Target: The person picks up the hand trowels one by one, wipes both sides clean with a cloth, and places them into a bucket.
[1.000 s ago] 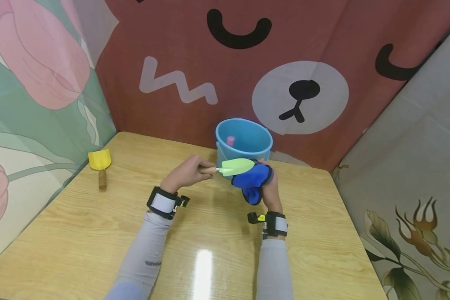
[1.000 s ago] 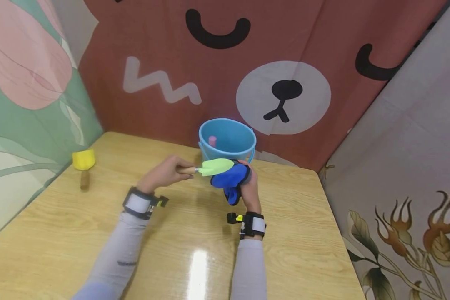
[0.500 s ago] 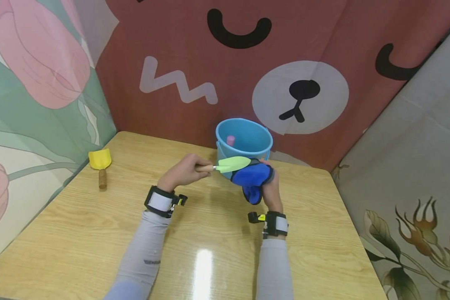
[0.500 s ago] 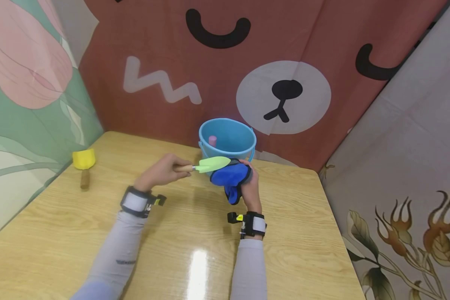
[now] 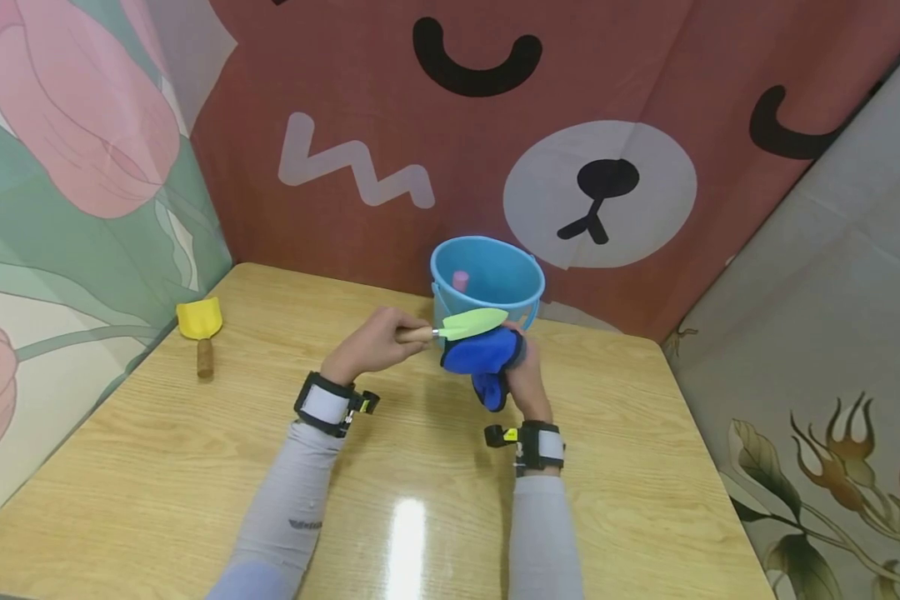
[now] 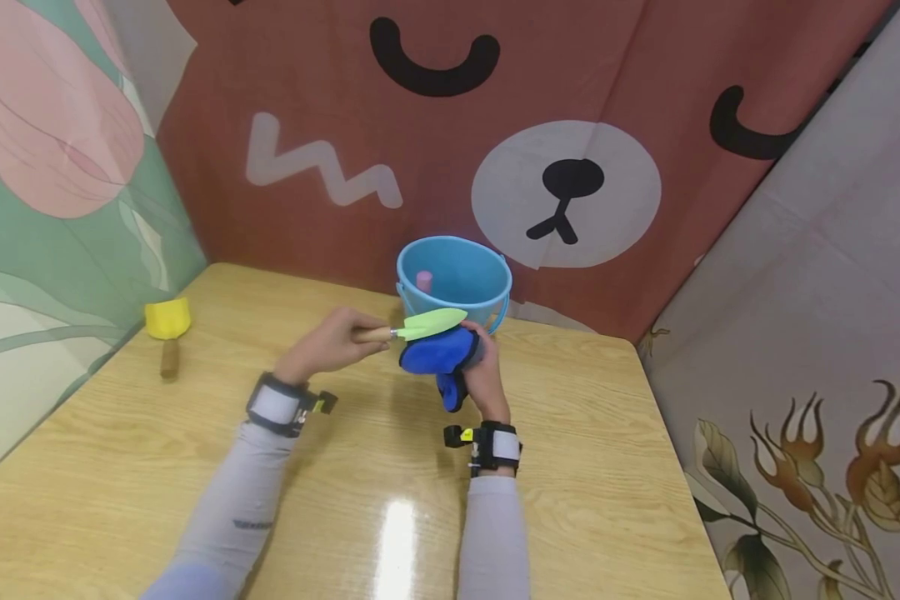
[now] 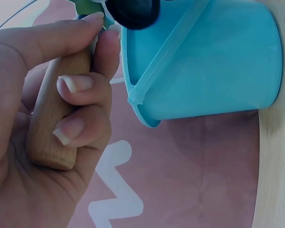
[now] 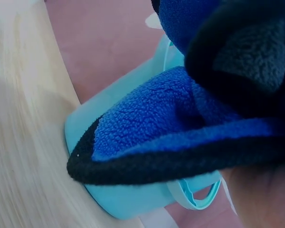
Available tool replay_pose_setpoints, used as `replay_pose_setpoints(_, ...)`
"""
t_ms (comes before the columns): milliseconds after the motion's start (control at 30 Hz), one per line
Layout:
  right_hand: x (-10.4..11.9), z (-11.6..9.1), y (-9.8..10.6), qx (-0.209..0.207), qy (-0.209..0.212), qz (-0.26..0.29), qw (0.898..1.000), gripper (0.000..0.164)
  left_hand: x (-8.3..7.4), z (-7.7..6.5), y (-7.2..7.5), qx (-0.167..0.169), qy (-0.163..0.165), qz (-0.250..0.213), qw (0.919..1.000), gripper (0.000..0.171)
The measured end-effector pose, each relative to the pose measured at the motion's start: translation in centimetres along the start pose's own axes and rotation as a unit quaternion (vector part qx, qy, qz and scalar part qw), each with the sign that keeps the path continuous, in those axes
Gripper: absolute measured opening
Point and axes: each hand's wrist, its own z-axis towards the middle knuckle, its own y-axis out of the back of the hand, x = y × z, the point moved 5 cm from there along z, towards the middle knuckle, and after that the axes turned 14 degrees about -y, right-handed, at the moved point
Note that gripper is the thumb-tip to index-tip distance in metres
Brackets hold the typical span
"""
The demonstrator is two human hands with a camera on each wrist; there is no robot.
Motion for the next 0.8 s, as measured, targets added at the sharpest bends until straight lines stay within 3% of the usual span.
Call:
replay_pose_setpoints(167, 0.9, -0.2, -0.8, 0.018, 0.001, -0.007, 1.000, 0.022, 0.0, 0.2, -0.4, 0.000, 0.000, -0.011, 0.9999, 0.021)
replay_pose_setpoints(267, 0.3, 0.2, -1.2, 0.021, 0.002, -0.008, 1.000, 0.024, -0.1, 0.4, -0.5, 0.003, -0.004, -0.011, 0.9999, 0.021)
replay_pose_setpoints(533, -1.0, 0.5, -2.1, 0.032, -0.049, -0.011, 0.998, 0.031, -0.4, 0.8, -1.1, 0.017, -0.032, -0.003, 0.9993, 0.021)
replay_pose_setpoints(800, -1.3, 0.4, -2.0, 0.030, -0.059, -0.013, 0.998, 0.040, -0.5, 0.9, -1.3, 0.032, -0.013, 0.015, 0.9993, 0.024)
